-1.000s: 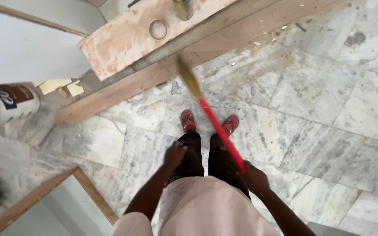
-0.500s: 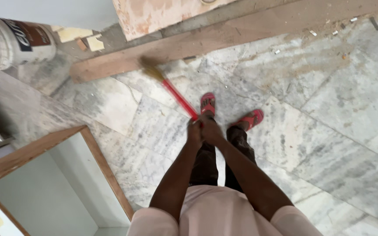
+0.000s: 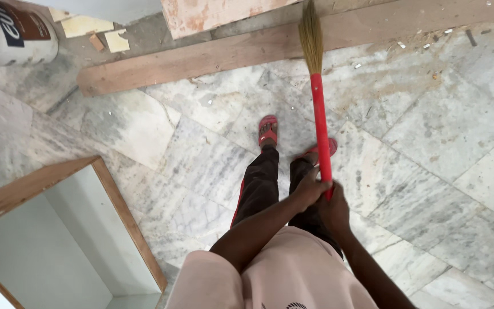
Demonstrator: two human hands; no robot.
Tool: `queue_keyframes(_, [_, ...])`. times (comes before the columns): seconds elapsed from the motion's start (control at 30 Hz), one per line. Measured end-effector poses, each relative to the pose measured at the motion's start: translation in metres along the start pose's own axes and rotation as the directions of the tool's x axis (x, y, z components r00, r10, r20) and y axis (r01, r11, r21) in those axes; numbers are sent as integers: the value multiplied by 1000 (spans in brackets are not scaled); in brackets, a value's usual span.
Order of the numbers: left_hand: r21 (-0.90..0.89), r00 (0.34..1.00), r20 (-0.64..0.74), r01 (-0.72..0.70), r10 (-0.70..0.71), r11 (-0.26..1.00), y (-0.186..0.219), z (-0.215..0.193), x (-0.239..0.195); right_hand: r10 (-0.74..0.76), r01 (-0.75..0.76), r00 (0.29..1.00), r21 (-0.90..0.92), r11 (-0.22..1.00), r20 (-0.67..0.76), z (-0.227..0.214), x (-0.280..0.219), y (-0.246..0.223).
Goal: The person sweeps a tiled floor in a room under construction using a red broom. They move debris, including a white tile fragment and a wooden plank, while navigating around scattered construction materials and electrical wires.
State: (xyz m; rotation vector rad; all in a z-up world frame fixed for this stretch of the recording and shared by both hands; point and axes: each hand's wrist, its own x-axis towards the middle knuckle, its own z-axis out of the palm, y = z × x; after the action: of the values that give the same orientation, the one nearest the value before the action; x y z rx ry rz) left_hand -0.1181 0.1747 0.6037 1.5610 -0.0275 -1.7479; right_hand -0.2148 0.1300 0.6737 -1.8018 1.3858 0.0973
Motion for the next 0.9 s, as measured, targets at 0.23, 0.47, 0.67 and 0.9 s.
queue_keyframes(0.23, [577, 982, 187, -141, 38, 805, 14, -28, -11, 585, -668, 735, 509, 543, 342, 2, -17, 5])
queue_keyframes(0.47, [973, 928, 22, -105, 372, 204, 50, -149, 137, 611, -577, 748, 707, 408, 259, 30, 8, 25])
queue_keyframes(0.67, [992, 928, -45, 86, 371, -95, 66, -259, 331, 731, -600, 642, 746, 290, 232, 101, 77, 53])
queue_keyframes(0.9, [967, 890, 146, -36, 431, -252, 72, -347, 585, 778, -584, 541, 809, 73, 320, 215, 175, 48])
